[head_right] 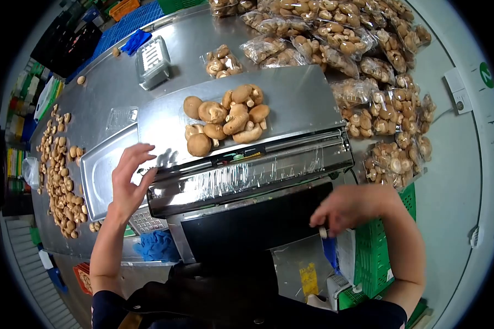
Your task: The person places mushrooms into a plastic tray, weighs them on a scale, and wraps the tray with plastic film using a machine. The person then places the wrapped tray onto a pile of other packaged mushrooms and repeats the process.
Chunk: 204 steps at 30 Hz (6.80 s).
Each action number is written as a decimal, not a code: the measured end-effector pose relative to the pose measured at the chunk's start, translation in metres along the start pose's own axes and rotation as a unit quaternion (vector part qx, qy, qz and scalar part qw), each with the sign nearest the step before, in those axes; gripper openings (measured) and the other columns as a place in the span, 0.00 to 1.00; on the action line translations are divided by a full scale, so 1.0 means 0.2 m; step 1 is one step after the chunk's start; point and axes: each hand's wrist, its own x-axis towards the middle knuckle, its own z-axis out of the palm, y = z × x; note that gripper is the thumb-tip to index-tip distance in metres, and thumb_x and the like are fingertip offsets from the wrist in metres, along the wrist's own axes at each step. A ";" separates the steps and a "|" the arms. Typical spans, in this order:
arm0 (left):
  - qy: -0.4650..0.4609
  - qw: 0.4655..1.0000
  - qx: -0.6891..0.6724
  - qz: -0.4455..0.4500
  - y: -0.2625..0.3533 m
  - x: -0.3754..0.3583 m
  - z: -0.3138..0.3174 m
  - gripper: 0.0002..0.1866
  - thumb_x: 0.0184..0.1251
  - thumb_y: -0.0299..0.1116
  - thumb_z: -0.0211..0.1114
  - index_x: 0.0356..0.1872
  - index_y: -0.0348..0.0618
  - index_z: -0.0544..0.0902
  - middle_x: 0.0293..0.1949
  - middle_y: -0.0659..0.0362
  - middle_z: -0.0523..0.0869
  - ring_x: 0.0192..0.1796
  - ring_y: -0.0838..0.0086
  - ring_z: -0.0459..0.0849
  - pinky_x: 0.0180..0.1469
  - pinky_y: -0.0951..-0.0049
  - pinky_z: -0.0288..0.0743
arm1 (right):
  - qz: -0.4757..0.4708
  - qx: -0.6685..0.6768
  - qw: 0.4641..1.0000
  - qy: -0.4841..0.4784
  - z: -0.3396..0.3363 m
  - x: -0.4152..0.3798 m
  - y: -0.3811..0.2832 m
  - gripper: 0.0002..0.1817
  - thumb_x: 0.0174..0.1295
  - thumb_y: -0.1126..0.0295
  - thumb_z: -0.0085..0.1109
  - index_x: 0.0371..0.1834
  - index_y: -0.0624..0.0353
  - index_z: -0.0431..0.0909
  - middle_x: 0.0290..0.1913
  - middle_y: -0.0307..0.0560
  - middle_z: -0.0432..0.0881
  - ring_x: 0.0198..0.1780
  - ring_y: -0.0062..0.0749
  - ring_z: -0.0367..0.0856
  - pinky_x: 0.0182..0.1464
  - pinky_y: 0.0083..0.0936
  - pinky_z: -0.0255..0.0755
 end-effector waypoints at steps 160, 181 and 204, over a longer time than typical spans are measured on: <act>0.116 0.729 -0.475 -0.479 -0.44 -1.63 -0.59 0.10 0.69 0.29 0.62 0.27 0.38 0.79 0.24 0.59 0.84 0.30 0.76 0.84 0.37 0.75 0.77 | -0.045 0.113 0.674 0.729 0.53 0.87 -0.73 0.18 0.71 0.62 0.54 0.23 0.59 0.72 0.15 0.33 0.68 0.12 0.13 0.62 0.13 0.15 0.51; -0.004 0.959 0.237 -0.158 -1.68 -1.83 -0.73 0.08 0.56 0.31 0.60 0.37 0.45 0.77 0.48 0.56 0.78 0.68 0.62 0.69 0.66 0.31 0.53 | 0.045 -0.300 0.831 0.466 -0.71 3.10 -1.55 0.41 0.42 0.64 0.77 0.61 0.66 0.70 0.60 0.58 0.75 0.64 0.54 0.71 0.66 0.38 0.66; 0.234 0.918 0.108 -0.301 -1.73 -1.85 -1.11 0.14 0.50 0.21 0.67 0.39 0.43 0.79 0.50 0.56 0.80 0.66 0.50 0.69 0.70 0.40 0.51 | 0.010 -0.375 0.840 0.393 -0.75 3.24 -1.55 0.58 0.31 0.53 0.83 0.67 0.61 0.58 0.49 0.63 0.81 0.52 0.58 0.79 0.55 0.41 0.73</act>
